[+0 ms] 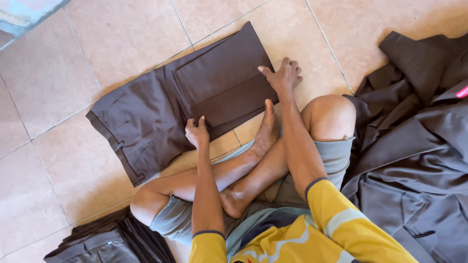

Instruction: The person sits cross-legged on a tiled floor and folds multiple pairs of dark-colored trousers by hand. They smooth the fabric, fold the legs together, and fold the trousers into neat rectangles, stacking them to the side.

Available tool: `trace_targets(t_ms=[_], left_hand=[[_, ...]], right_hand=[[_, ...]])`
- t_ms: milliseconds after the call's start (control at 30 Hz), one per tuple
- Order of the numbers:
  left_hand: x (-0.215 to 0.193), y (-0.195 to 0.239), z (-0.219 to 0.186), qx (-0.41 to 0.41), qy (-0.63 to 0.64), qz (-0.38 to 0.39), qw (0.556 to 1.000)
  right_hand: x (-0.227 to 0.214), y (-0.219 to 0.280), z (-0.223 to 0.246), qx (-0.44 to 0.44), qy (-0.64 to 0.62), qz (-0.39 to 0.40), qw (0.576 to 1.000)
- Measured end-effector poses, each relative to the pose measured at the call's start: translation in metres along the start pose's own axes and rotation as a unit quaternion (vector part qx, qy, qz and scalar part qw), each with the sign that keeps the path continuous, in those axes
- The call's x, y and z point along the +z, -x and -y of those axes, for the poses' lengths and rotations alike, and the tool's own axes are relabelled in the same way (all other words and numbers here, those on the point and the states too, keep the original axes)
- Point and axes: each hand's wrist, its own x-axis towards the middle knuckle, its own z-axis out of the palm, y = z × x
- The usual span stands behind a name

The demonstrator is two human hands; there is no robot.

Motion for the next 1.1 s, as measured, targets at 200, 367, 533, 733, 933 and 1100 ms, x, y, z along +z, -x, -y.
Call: trace_targets(t_ms=[200,367,533,733,933,1100], left_hand=[[-0.013,0.009,0.004,0.03,0.035,0.011,0.999],[0.011,0.008,0.032,0.059,0.062,-0.002,0.996],[0.02,0.009,0.036,0.014,0.081,0.009,0.997],[-0.019,0.057,-0.017,0.106,-0.072,-0.061,0.99],[-0.007,0.068,-0.013,0.293,-0.09,0.025,0.952],[0.037,0.063,0.006,0.329,0.039,-0.003,0.944]], right_hand=[[0.095,-0.059,-0.061,0.039,0.009,-0.03,0.999],[0.1,-0.08,-0.083,-0.004,0.059,0.008,0.998],[0.087,-0.073,-0.081,-0.02,0.067,0.021,0.997],[0.055,-0.066,-0.078,-0.084,0.091,0.066,0.99],[0.001,-0.066,-0.043,-0.134,-0.072,-0.069,0.986],[-0.054,-0.016,0.012,-0.005,-0.3,0.0,0.954]])
